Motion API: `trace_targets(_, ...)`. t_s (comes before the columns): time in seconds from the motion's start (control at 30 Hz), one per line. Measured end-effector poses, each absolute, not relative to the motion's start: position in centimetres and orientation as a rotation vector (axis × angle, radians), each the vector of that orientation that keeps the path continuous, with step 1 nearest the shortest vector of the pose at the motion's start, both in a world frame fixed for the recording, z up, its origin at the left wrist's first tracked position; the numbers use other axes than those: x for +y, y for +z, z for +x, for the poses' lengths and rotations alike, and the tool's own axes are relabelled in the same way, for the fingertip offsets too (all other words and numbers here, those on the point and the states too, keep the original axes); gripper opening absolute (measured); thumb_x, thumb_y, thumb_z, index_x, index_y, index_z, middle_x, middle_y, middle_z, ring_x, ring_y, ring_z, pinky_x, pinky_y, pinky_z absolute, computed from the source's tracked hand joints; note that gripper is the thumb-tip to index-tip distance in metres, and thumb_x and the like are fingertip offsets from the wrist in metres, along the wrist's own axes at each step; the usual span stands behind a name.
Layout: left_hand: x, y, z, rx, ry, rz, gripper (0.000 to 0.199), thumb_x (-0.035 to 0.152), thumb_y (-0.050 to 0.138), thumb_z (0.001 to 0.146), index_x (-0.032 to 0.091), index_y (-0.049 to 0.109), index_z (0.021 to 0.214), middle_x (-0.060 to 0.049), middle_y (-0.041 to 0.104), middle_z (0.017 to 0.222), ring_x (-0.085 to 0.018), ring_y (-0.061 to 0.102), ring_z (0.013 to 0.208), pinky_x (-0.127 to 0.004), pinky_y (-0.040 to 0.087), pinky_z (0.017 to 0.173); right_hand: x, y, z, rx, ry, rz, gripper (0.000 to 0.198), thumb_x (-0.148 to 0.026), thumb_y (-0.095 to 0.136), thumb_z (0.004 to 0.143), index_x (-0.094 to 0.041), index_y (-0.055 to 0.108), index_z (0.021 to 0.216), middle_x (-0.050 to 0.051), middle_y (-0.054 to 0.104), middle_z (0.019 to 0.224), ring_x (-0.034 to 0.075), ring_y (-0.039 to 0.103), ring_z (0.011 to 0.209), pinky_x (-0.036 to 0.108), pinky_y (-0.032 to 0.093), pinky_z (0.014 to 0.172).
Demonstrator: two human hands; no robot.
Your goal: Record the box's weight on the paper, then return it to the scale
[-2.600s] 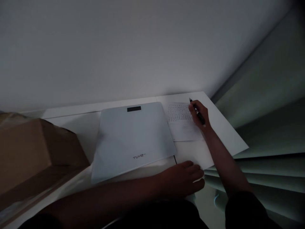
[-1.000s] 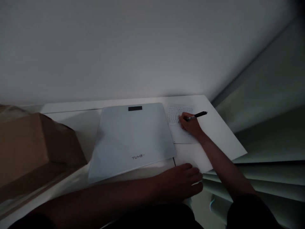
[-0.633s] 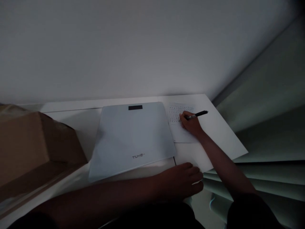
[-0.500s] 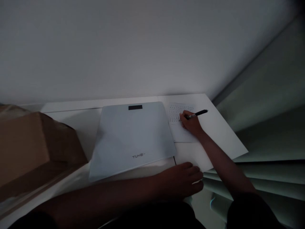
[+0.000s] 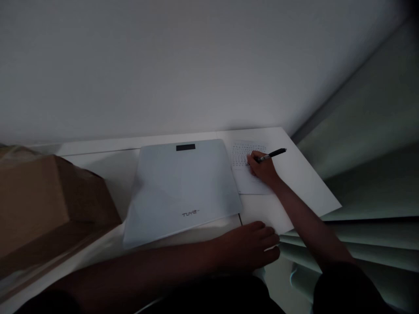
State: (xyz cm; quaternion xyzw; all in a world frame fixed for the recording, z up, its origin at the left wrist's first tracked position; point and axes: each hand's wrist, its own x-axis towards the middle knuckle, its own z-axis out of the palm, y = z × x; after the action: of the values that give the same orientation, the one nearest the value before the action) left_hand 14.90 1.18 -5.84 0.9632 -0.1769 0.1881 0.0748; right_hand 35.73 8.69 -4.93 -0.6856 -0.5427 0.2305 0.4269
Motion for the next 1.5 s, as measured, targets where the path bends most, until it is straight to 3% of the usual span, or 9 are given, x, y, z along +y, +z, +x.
trace_targets(0.17, 1.16, -5.71, 14.87, -0.521, 0.571, 2.914, 0.024, 0.021, 0.054, 0.096, 0.013, 0.062, 0.116, -0.015, 0.059, 0.127, -0.025, 0.053, 0.118, -0.037, 0.043, 0.095, 8.75, -4.89, 35.58, -1.265, 0.640, -1.688, 0.033, -0.037, 0.052, 0.092, -0.019, 0.045, 0.065, -0.003, 0.049, 0.043, 0.010, 0.044, 0.036, 0.022, 0.035, 0.040)
trace_targets(0.7, 1.31, -5.42, 14.84, -0.534, 0.512, 2.893, 0.027, 0.019, 0.046, 0.099, 0.010, 0.060, 0.120, -0.014, 0.058, 0.127, -0.026, 0.052, 0.120, -0.038, 0.042, 0.098, 8.74, -4.69, 35.37, -1.305, 0.570, -1.745, 0.032, -0.034, 0.052, 0.091, -0.019, 0.046, 0.064, -0.003, 0.049, 0.044, 0.010, 0.045, 0.040, 0.024, 0.036, 0.045)
trace_targets(1.13, 1.24, -5.62, 14.81, -0.529, 0.560, 2.908, 0.024, 0.022, 0.058, 0.093, 0.013, 0.062, 0.116, -0.016, 0.059, 0.127, -0.025, 0.053, 0.119, -0.037, 0.043, 0.095, 8.87, -4.68, 35.47, -1.326, 0.547, -1.735, 0.032, -0.031, 0.052, 0.089, -0.018, 0.045, 0.061, -0.004, 0.047, 0.041, 0.009, 0.044, 0.038, 0.024, 0.036, 0.046)
trace_targets(1.5, 1.29, -5.42, 14.85, -0.536, 0.523, 2.876, 0.026, 0.018, 0.050, 0.097, 0.009, 0.060, 0.119, -0.015, 0.057, 0.128, -0.026, 0.052, 0.119, -0.038, 0.043, 0.096, 8.46, -4.47, 35.41, -1.227, 0.450, -1.675, 0.035, -0.037, 0.053, 0.092, -0.020, 0.043, 0.064, -0.004, 0.047, 0.043, 0.010, 0.043, 0.037, 0.025, 0.037, 0.045)
